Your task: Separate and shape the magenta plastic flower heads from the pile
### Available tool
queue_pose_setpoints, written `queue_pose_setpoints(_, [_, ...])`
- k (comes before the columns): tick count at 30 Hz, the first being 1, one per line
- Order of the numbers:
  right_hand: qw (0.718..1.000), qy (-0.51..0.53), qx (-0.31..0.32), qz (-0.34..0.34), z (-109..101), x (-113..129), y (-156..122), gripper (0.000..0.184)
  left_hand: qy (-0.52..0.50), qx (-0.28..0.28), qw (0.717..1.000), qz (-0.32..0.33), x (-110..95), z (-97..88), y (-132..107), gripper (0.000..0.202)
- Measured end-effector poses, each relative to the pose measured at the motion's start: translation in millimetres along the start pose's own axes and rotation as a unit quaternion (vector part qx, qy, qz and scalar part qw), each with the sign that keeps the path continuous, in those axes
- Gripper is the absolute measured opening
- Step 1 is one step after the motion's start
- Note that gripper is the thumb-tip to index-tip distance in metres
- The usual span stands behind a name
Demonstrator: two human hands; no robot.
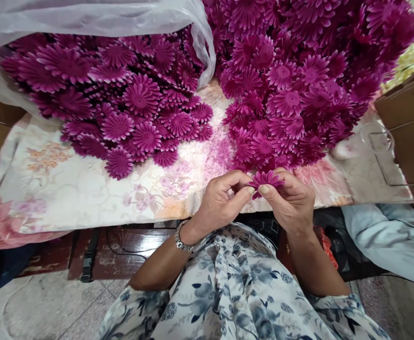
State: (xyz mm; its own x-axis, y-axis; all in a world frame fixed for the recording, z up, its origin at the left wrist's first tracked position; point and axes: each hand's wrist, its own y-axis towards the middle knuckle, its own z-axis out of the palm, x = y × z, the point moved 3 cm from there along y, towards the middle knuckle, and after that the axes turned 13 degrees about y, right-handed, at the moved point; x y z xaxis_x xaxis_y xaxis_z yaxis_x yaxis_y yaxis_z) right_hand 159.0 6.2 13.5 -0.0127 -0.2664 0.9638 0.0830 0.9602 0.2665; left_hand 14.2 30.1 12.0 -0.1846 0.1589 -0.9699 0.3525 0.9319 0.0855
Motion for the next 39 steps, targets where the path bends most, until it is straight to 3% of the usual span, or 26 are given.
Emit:
queue_pose_setpoints(4, [0.998, -0.062, 0.022, -0.026, 3.5, 3.8, 0.8, 0.024, -0.042, 0.016, 0.999, -0.029, 3.1, -1.0, -2.8, 0.018])
queue_pose_setpoints(7, [0.996, -0.082, 0.033, -0.034, 4.6, 4.8, 1.9, 0.028, -0.051, -0.006, 0.999, -0.004, 2.0, -3.6, -3.8, 0.018])
queue_pose_setpoints(10, [0.995, -0.086, 0.041, -0.032, 4.6, 3.1, 2.5, 0.033, 0.001, -0.039, 0.996, 0.086, -4.5, -7.7, -2.3, 0.014])
queue_pose_setpoints(12, [0.995, -0.082, 0.052, -0.032, 4.8, 1.9, 2.7, 0.035, 0.054, -0.014, 0.990, 0.130, -8.4, -7.4, -0.1, 0.007])
queue_pose_setpoints(15, [0.993, -0.078, 0.080, -0.033, 5.3, 2.2, 3.1, 0.034, 0.101, 0.029, 0.984, 0.142, -9.3, -5.1, 2.3, 0.006])
queue_pose_setpoints(21, [0.986, -0.077, 0.149, 0.007, 1.0, 5.7, 2.9, 0.042, 0.191, -0.032, 0.967, 0.165, -7.1, -4.0, -0.3, 0.010])
queue_pose_setpoints(24, [0.986, -0.012, 0.165, 0.032, -3.4, 2.5, -0.2, 0.042, 0.127, -0.058, 0.982, 0.130, -2.2, -6.3, 0.1, 0.013])
queue_pose_setpoints(27, [0.985, 0.065, 0.154, 0.040, -5.1, -1.5, -3.3, 0.028, 0.016, -0.072, 0.994, 0.083, 5.9, -8.1, 0.8, 0.012])
queue_pose_setpoints(30, [0.986, 0.042, 0.152, 0.049, -1.4, -2.8, -3.8, 0.014, -0.065, -0.067, 0.994, 0.052, 11.9, -7.2, 0.2, 0.011])
queue_pose_setpoints(36, [0.989, -0.005, 0.149, 0.024, 7.3, 1.6, -1.7, 0.006, -0.020, -0.069, 0.992, 0.107, 5.1, -2.8, -4.5, 0.011])
queue_pose_setpoints(39, [0.992, -0.010, 0.126, 0.011, 4.5, 1.0, -3.0, 0.008, -0.016, -0.113, 0.987, 0.109, 7.5, -6.0, -5.2, 0.015])
